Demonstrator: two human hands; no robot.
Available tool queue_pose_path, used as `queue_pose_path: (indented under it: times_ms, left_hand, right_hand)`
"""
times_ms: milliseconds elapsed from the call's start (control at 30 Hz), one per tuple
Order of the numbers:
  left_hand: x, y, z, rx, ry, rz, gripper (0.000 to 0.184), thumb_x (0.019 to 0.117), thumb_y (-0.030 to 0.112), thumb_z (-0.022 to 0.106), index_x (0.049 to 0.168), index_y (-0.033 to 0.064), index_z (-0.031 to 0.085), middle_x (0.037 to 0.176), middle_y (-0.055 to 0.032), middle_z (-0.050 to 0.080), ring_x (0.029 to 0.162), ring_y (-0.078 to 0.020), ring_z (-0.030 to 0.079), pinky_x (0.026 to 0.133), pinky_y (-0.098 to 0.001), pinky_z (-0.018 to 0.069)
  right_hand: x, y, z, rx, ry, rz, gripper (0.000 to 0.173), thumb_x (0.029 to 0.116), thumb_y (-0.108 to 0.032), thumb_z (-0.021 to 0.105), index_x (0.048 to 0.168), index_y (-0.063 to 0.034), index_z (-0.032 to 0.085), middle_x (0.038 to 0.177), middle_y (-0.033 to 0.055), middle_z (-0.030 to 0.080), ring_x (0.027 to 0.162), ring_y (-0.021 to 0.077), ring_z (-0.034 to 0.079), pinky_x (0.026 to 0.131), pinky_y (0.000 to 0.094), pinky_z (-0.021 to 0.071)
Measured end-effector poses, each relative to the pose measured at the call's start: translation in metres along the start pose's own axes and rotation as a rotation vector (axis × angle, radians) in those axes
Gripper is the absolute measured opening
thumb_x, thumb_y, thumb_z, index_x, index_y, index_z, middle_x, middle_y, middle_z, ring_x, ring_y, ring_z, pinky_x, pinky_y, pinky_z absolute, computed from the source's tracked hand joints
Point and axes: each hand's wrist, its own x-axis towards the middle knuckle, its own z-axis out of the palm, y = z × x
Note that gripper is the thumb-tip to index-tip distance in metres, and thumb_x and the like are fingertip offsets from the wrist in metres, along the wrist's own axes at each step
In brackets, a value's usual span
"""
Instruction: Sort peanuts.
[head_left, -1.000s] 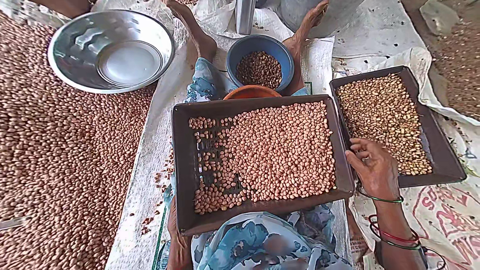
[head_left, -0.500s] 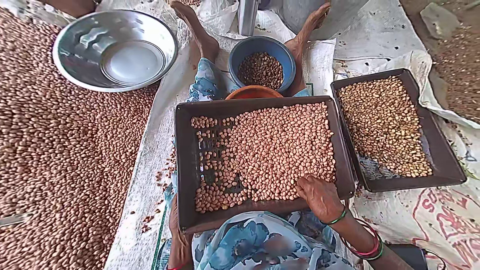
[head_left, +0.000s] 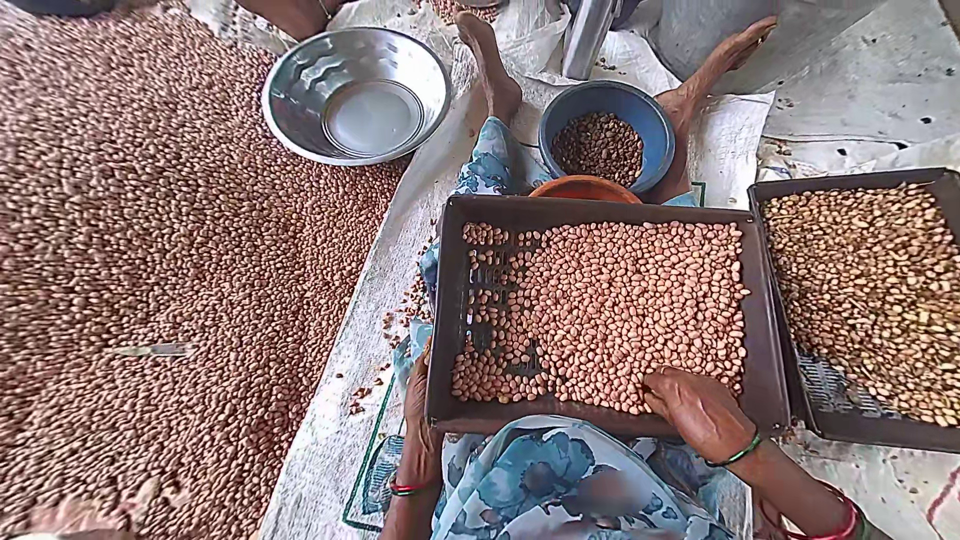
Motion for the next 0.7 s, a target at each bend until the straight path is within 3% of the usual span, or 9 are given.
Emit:
queue_pose_path:
  times_ms: [167,267,333,367,400,467,533,600,700]
  left_hand:
    - [0.002,0.000,0.004,-0.038,0.043,-0.006,0.046,0.1119,0.020,0.017,0.110,0.0103,0.062,0.083,0.0044,0.074,0.074,-0.0012,0.071,0.066,-0.0193,0.0598]
    - [0.004,-0.001,0.003,-0.067,0.016,0.000,0.046,0.1116,0.018,0.017,0.111,0.0096,0.062,0.082,0.0036,0.074,0.074,-0.0021,0.071,0.066,-0.0198,0.0600]
    - [0.004,-0.001,0.000,-0.070,0.003,-0.004,0.047,0.1116,0.019,0.015,0.110,0.0087,0.061,0.082,0.0028,0.074,0.074,-0.0029,0.071,0.066,-0.0205,0.0604]
    - [0.003,-0.001,0.000,-0.087,0.011,-0.012,0.048,0.1119,0.020,0.015,0.107,0.0085,0.061,0.080,0.0017,0.073,0.072,-0.0040,0.071,0.065,-0.0214,0.0603]
    - [0.005,-0.001,-0.002,-0.129,0.003,-0.029,0.051,0.1117,0.021,0.014,0.103,0.0093,0.063,0.078,0.0010,0.073,0.070,-0.0048,0.071,0.064,-0.0220,0.0603]
    - [0.008,-0.002,-0.006,-0.209,-0.042,-0.049,0.053,0.1110,0.020,0.015,0.097,0.0113,0.065,0.076,0.0018,0.073,0.068,-0.0041,0.070,0.063,-0.0208,0.0598]
    - [0.010,-0.003,-0.007,-0.245,-0.081,-0.058,0.052,0.1113,0.020,0.018,0.095,0.0129,0.067,0.075,0.0037,0.072,0.068,-0.0015,0.069,0.064,-0.0184,0.0589]
    - [0.012,-0.005,-0.009,-0.255,-0.107,-0.067,0.052,0.1112,0.021,0.017,0.095,0.0139,0.067,0.075,0.0038,0.072,0.068,-0.0014,0.069,0.065,-0.0187,0.0589]
    - [0.016,-0.007,-0.020,-0.367,-0.140,-0.092,0.057,0.1102,0.021,0.014,0.088,0.0100,0.066,0.065,0.0033,0.066,0.055,-0.0013,0.063,0.054,-0.0170,0.0548]
  right_hand:
    - [0.029,-0.028,-0.015,0.236,0.047,-0.121,0.028,0.1016,-0.013,0.061,0.114,0.0128,0.063,0.110,0.0321,0.065,0.110,0.0460,0.064,0.096,0.0563,0.0475]
    - [0.053,-0.047,-0.022,0.507,0.372,-0.192,0.032,0.1001,-0.010,0.062,0.123,0.0111,0.059,0.105,0.0299,0.067,0.099,0.0423,0.067,0.091,0.0547,0.0496]
    - [0.066,-0.060,-0.032,0.492,0.658,-0.238,0.049,0.0983,-0.010,0.066,0.143,0.0032,0.053,0.116,0.0295,0.068,0.099,0.0460,0.070,0.087,0.0600,0.0540]
    - [0.069,-0.066,-0.036,0.437,0.772,-0.275,0.052,0.0967,-0.009,0.069,0.145,0.0008,0.053,0.123,0.0290,0.067,0.099,0.0480,0.070,0.083,0.0624,0.0543]
    - [0.071,-0.074,-0.039,0.374,0.857,-0.351,0.047,0.0950,-0.009,0.070,0.140,-0.0007,0.060,0.129,0.0271,0.065,0.100,0.0472,0.070,0.081,0.0619,0.0550]
    - [0.072,-0.095,-0.033,0.289,0.888,-0.630,0.031,0.0917,-0.009,0.071,0.123,-0.0066,0.074,0.126,0.0222,0.069,0.104,0.0418,0.071,0.084,0.0588,0.0557]
    - [0.071,-0.120,-0.017,0.250,0.678,-0.955,0.030,0.0916,-0.012,0.071,0.122,-0.0124,0.075,0.131,0.0195,0.068,0.121,0.0417,0.065,0.095,0.0628,0.0506]
    - [0.081,-0.139,0.007,0.164,0.564,-1.186,0.026,0.0928,-0.013,0.069,0.117,-0.0132,0.077,0.133,0.0200,0.067,0.128,0.0450,0.059,0.097,0.0695,0.0436]
    - [0.102,-0.134,0.016,0.038,0.673,-1.219,0.015,0.0938,-0.015,0.064,0.099,-0.0182,0.077,0.123,0.0095,0.073,0.128,0.0400,0.060,0.094,0.0696,0.0437]
